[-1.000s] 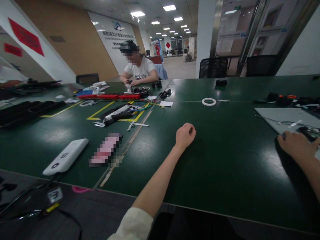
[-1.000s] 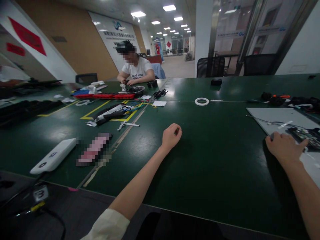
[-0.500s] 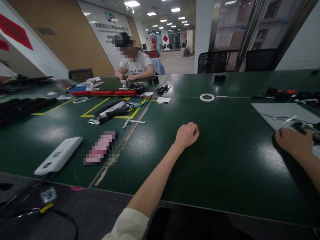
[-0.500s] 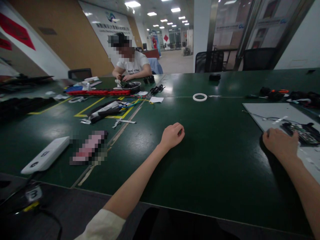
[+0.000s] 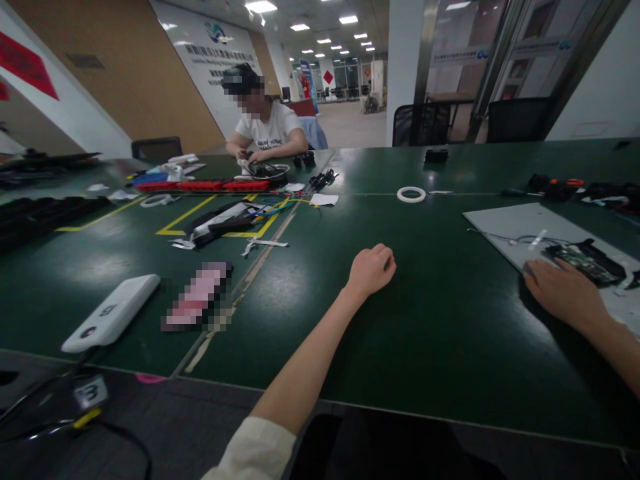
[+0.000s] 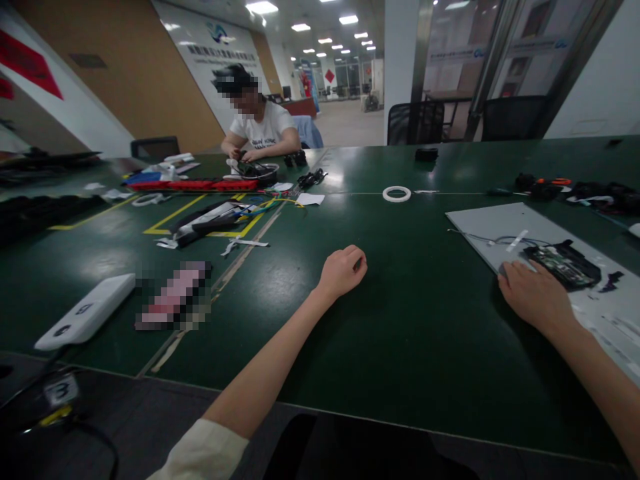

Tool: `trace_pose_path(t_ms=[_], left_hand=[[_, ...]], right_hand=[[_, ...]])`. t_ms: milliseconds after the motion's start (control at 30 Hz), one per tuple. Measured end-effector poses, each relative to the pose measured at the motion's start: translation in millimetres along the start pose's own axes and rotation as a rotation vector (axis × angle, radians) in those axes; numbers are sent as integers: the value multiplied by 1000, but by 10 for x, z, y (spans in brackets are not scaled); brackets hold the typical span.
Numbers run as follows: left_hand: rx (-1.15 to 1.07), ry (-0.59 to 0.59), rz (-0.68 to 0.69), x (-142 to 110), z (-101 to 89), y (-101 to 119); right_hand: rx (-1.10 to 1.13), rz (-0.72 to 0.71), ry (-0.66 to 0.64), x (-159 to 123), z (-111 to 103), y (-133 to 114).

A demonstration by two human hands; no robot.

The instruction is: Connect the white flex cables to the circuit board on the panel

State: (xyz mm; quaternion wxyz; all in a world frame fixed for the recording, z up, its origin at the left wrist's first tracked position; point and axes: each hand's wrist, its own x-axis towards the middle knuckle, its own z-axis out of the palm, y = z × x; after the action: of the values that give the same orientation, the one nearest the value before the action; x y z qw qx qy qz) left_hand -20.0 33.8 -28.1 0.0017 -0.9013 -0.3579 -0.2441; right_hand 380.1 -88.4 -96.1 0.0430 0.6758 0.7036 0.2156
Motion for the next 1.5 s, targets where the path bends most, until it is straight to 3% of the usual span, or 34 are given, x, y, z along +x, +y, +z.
trace_pose_path(t_ms=[267, 600, 1033, 1500], left_hand=[[26, 27, -13, 3, 15, -43], [16, 54, -22, -2, 10, -46], [81, 101, -47, 14, -54, -28], [90, 270, -243, 54, -179, -132]], right_hand=[[79, -88, 5, 6, -121, -169], [150, -188, 100, 0, -175, -424], [201, -378, 151, 31, -517, -932], [277, -605, 160, 12, -851, -1428]])
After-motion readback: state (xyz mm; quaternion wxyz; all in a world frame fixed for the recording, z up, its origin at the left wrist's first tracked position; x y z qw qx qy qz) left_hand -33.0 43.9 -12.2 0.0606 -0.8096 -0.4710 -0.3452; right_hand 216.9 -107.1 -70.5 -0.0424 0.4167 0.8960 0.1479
